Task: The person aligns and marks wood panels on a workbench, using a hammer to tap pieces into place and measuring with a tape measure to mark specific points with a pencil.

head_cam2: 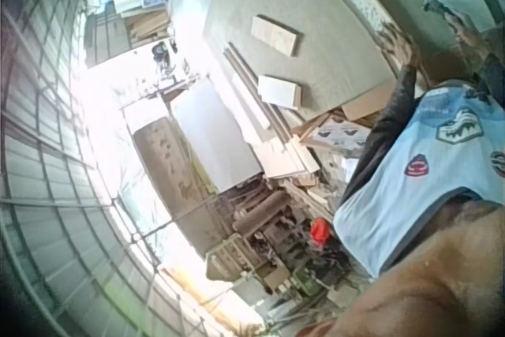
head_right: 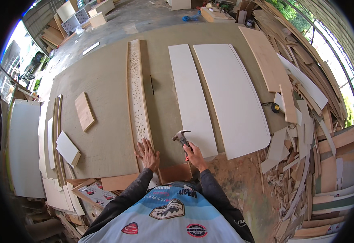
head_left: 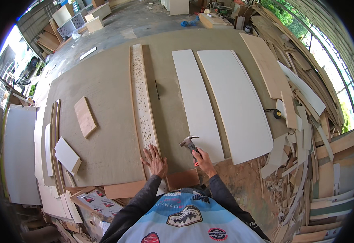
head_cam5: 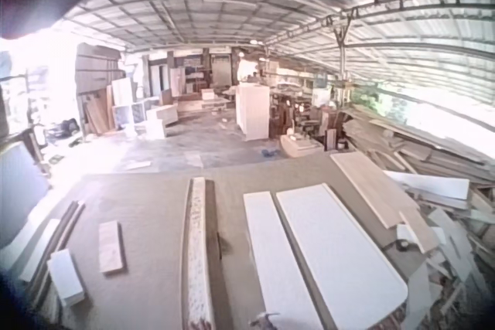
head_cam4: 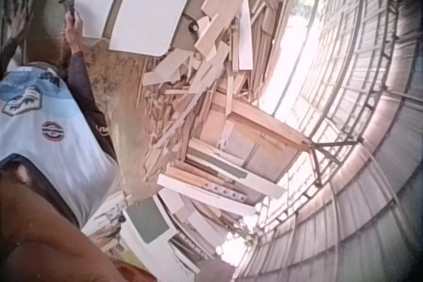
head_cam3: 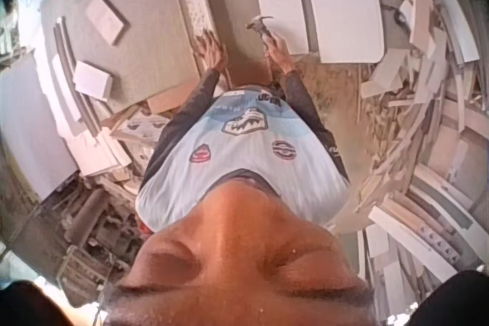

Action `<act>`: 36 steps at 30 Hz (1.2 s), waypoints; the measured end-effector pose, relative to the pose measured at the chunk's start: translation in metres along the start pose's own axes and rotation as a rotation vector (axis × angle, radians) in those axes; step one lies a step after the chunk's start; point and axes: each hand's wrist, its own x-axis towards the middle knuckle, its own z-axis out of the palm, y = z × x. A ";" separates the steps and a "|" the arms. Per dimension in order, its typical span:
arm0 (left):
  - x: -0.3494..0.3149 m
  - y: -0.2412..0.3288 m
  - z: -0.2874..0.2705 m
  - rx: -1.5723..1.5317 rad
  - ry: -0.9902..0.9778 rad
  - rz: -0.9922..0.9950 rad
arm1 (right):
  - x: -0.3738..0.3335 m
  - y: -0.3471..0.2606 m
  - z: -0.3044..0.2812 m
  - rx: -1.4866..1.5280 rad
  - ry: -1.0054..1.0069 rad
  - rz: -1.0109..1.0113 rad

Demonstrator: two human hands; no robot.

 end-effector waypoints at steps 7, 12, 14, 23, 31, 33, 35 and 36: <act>-0.005 -0.033 -0.005 -0.217 0.104 0.071 | 0.019 -0.010 0.003 -0.414 0.052 -0.035; -0.011 -0.006 -0.013 -0.146 0.031 -0.209 | 0.051 -0.020 -0.062 -0.750 0.354 -0.324; -0.004 -0.021 0.005 -0.140 0.131 -0.157 | 0.066 -0.016 -0.124 -0.723 0.585 -0.279; 0.003 -0.027 0.004 -0.063 0.243 -0.098 | 0.087 0.007 -0.473 -1.348 1.132 -0.073; 0.003 -0.029 0.004 0.019 0.213 -0.175 | 0.097 -0.019 -0.540 -1.239 0.609 0.243; 0.005 -0.028 0.002 0.047 0.180 -0.203 | 0.104 -0.014 -0.540 -1.184 0.716 0.116; 0.001 -0.032 -0.002 0.006 0.166 -0.228 | 0.108 -0.006 -0.527 -1.033 0.866 -0.062; 0.006 -0.030 -0.002 -0.021 0.165 -0.232 | 0.110 -0.008 -0.515 -0.908 0.974 -0.178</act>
